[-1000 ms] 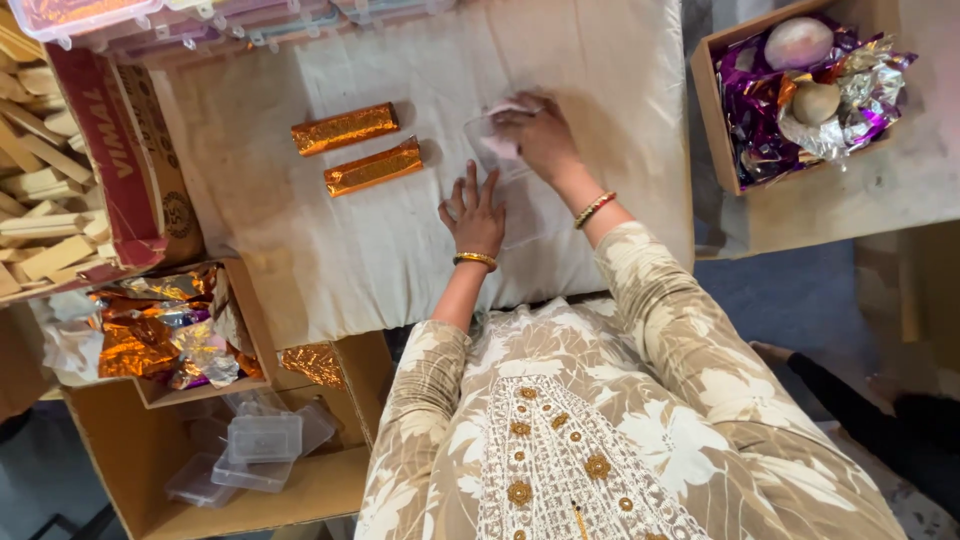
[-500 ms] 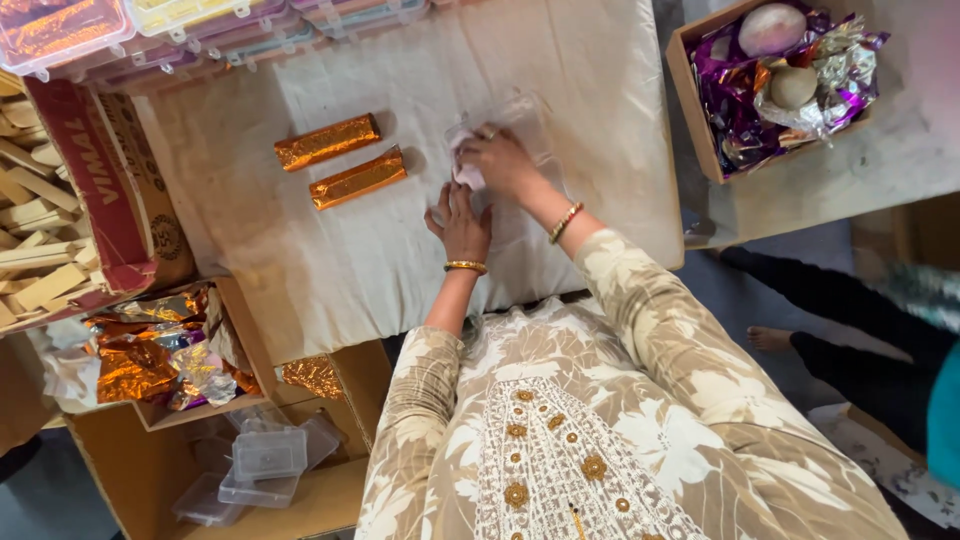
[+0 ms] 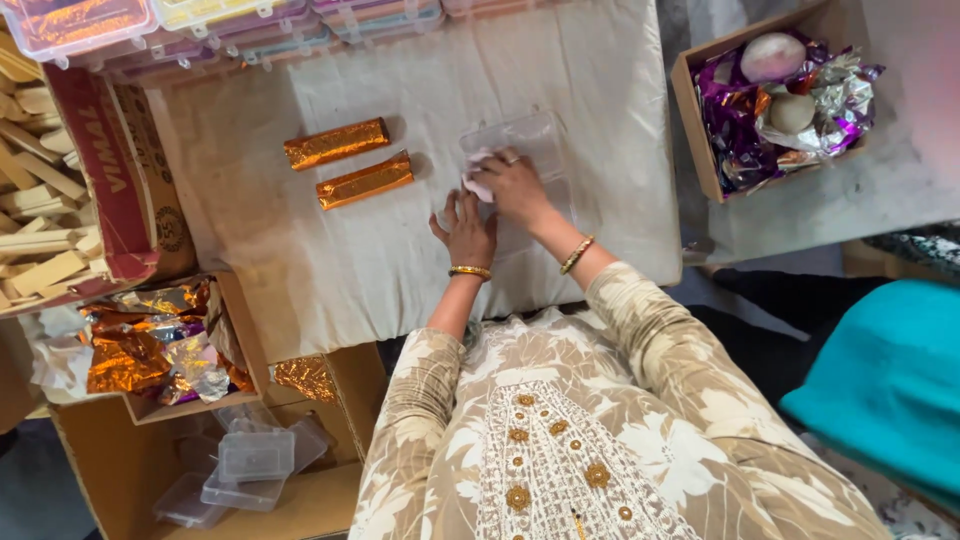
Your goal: Wrapping wooden sticks in gold foil and placing them into a plastic container at a workstation.
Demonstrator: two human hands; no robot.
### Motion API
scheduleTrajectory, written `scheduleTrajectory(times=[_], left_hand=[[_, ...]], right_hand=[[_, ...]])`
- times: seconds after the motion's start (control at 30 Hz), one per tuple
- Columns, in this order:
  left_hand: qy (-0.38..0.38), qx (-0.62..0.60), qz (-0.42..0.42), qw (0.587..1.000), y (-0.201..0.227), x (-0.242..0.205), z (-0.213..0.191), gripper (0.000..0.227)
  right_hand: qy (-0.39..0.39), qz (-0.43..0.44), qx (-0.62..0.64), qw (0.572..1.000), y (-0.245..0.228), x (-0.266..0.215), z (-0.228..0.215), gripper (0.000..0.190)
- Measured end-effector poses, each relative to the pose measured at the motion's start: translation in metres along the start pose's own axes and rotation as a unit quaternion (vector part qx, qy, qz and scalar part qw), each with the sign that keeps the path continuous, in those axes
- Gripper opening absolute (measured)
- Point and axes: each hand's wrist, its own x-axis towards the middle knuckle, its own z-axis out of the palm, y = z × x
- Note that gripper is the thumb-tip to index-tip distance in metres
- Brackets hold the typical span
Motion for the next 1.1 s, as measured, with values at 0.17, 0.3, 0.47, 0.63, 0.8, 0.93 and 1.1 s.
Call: scheduleTrajectory(times=[0.17, 0.3, 0.47, 0.63, 0.8, 0.93, 1.1], left_hand=[[0.026, 0.002, 0.016, 1.0, 0.005, -0.003, -0.013, 0.049], [0.009, -0.026, 0.001, 1.0, 0.013, -0.002, -0.024, 0.043], [0.008, -0.023, 0.011, 1.0, 0.011, -0.003, -0.012, 0.043], [0.003, 0.016, 0.031, 0.999, -0.002, -0.003, -0.002, 0.051], [-0.023, 0.002, -0.012, 1.0, 0.018, -0.002, -0.03, 0.046], [0.001, -0.006, 0.004, 1.0, 0.016, -0.003, -0.022, 0.044], [0.016, -0.011, 0.016, 1.0, 0.016, -0.003, -0.019, 0.045]], right_hand=[[0.025, -0.041, -0.031, 0.998, 0.032, 0.015, 0.014, 0.026], [0.047, 0.042, -0.096, 0.993, 0.048, 0.011, -0.024, 0.033], [0.001, 0.082, -0.076, 0.994, 0.027, -0.002, -0.009, 0.043], [0.002, -0.032, -0.012, 0.999, 0.011, 0.012, 0.018, 0.042], [0.003, -0.016, -0.062, 0.998, 0.042, 0.015, 0.006, 0.038], [0.03, 0.036, -0.078, 0.996, 0.036, -0.001, -0.02, 0.04], [0.073, 0.118, -0.057, 0.989, 0.022, -0.02, -0.012, 0.036]])
